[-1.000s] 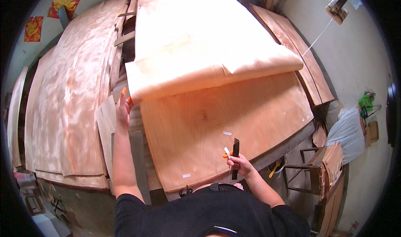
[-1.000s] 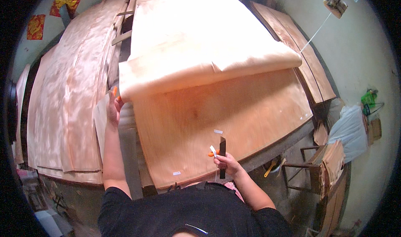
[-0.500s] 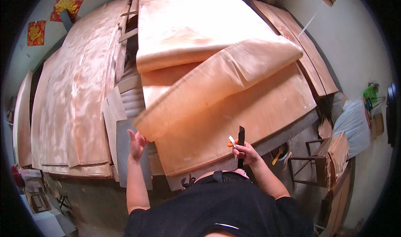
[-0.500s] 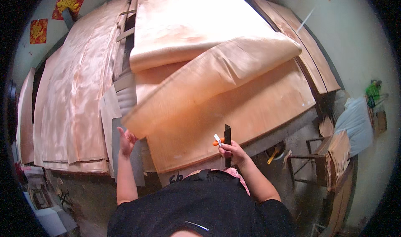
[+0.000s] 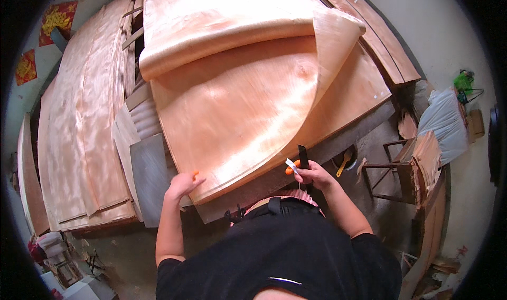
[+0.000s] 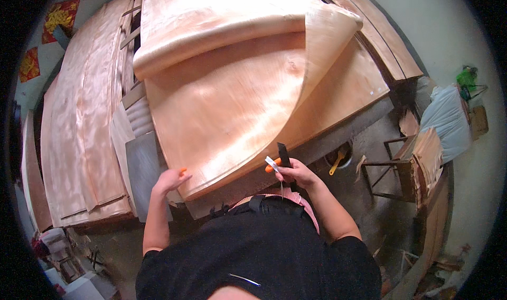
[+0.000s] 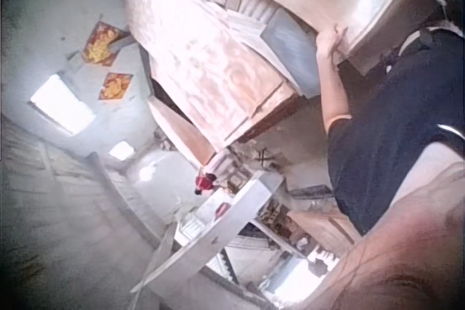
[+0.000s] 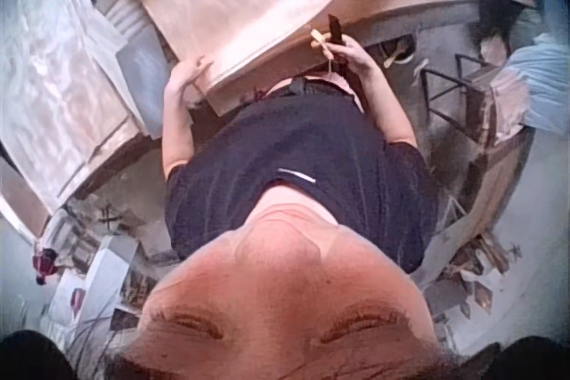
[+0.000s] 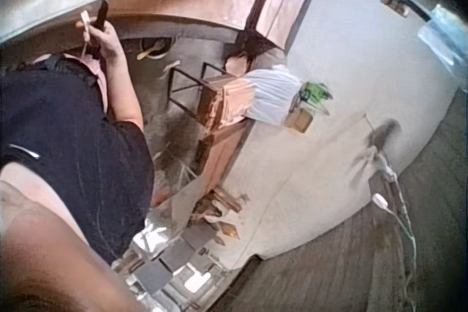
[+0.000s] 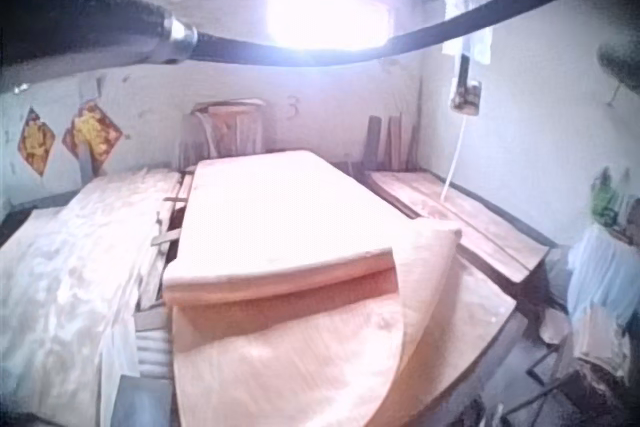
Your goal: The person uses a utility knife and a straightedge to cut a large sheet of wood veneer on a workbench. They repeatedly align the straightedge, score the veneer, and peel back the cut sections. The person also uses a brush to sweep debris from the work surface.
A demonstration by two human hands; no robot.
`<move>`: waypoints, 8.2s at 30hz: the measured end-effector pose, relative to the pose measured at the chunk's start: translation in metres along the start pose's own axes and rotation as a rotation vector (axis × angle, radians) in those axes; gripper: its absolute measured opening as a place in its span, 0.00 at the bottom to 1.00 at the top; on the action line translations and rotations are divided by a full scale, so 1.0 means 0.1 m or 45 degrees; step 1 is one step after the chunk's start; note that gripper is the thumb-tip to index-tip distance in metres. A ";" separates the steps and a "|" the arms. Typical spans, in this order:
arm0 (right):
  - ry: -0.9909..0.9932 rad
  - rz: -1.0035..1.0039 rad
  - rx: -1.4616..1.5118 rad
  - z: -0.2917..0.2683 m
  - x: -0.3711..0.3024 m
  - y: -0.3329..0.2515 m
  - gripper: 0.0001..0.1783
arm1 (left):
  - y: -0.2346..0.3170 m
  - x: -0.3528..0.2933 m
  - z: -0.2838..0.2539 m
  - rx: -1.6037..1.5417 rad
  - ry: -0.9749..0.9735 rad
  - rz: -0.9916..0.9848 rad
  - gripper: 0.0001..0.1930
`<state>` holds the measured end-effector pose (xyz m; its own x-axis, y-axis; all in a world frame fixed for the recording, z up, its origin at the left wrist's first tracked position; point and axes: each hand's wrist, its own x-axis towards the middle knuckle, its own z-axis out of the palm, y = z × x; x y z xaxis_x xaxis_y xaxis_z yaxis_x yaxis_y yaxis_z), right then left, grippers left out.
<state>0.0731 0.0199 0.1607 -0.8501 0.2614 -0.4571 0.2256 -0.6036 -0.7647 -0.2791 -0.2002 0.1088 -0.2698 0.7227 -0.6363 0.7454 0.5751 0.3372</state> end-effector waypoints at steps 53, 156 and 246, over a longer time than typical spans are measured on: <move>0.003 0.273 -0.955 -2.33 1.85 -0.28 0.10 | 3.29 2.02 1.32 0.071 0.801 0.108 0.41; 0.991 -0.014 -0.601 -2.03 1.79 -0.69 0.12 | 1.18 2.97 -0.69 0.117 0.938 -0.155 0.34; -1.358 0.128 -1.544 -2.67 -3.86 2.53 0.14 | 6.07 -2.53 8.04 -1.078 0.535 -0.894 0.24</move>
<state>0.5847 -0.0325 0.0228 -0.6191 -0.6675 -0.4137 0.0818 0.4692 -0.8793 0.7312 -0.3417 -0.0834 -0.7576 0.1249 -0.6407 -0.2466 0.8541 0.4580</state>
